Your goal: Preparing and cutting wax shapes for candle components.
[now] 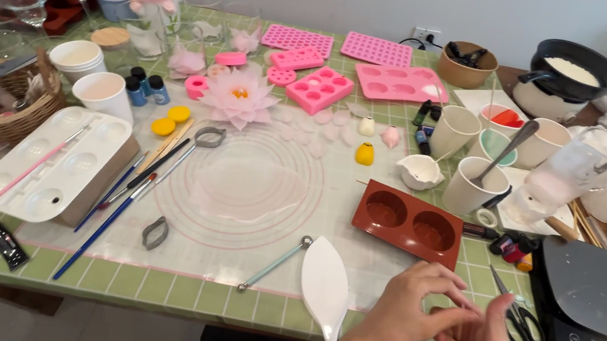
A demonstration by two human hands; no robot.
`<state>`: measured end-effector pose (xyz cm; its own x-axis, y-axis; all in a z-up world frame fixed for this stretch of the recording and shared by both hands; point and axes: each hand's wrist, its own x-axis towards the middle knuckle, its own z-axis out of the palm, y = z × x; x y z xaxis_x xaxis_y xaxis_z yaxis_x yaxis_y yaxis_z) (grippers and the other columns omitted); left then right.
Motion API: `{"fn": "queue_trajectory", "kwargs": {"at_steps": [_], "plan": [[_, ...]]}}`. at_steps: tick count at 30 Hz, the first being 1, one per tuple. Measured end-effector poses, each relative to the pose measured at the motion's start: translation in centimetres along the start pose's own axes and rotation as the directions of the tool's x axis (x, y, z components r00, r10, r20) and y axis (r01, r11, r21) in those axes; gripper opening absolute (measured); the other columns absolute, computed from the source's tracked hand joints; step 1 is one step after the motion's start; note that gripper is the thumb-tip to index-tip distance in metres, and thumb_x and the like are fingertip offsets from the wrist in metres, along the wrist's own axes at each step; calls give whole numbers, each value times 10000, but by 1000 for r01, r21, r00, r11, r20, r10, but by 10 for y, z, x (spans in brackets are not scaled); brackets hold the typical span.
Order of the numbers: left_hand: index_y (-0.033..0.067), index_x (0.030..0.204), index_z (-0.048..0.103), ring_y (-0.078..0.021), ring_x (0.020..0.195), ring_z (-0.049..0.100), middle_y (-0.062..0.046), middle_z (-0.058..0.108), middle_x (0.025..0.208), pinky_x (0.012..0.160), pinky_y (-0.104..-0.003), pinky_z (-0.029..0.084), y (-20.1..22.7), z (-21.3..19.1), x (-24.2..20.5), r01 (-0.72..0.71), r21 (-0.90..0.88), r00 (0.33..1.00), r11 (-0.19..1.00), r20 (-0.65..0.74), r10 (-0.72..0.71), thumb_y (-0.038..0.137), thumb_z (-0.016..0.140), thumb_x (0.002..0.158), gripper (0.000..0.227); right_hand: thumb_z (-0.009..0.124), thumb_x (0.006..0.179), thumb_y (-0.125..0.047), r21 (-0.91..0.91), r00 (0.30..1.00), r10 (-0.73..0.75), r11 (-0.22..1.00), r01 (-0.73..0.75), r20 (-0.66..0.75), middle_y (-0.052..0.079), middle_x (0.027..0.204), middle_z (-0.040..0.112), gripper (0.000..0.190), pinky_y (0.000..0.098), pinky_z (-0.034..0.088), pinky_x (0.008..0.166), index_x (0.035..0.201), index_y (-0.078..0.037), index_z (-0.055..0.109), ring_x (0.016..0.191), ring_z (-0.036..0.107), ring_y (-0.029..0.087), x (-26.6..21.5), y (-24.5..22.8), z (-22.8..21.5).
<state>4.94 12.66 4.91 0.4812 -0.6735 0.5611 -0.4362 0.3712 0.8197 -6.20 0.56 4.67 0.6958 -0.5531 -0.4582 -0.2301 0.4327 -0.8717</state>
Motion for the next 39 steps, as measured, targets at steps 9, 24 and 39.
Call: {"fn": "queue_trajectory", "kwargs": {"at_steps": [9, 24, 39], "plan": [[37, 836, 689, -145, 965, 668, -70, 732, 991, 893, -342, 526, -4, -45, -8, 104, -175, 972, 979, -189, -137, 178, 800, 892, 187, 436, 1043, -295, -186, 950, -168, 958, 220, 262, 7, 640, 444, 431, 265, 227, 484, 1199, 21, 685, 518, 294, 89, 3, 29, 10], [37, 972, 694, -242, 963, 691, -93, 711, 997, 887, -352, 543, 3, -110, -51, 39, 365, 890, 930, -436, 134, 81, 785, 875, 140, 743, 920, -154, -699, 861, -492, 572, 429, 127, 77, 635, 540, 232, 300, 344, 509, 1134, -87, 802, 574, 419, 132, 20, 38, 31], [47, 1186, 640, -302, 1248, 484, -141, 568, 1315, 1106, -455, 311, -44, -249, -117, 319, 853, 560, 413, -521, 644, 195, 598, 997, 244, 780, 813, -84, -737, 356, -905, 74, 672, 233, 21, 746, 676, 189, 307, 425, 535, 1000, -107, 785, 528, 479, 147, 51, 49, 78]]}}
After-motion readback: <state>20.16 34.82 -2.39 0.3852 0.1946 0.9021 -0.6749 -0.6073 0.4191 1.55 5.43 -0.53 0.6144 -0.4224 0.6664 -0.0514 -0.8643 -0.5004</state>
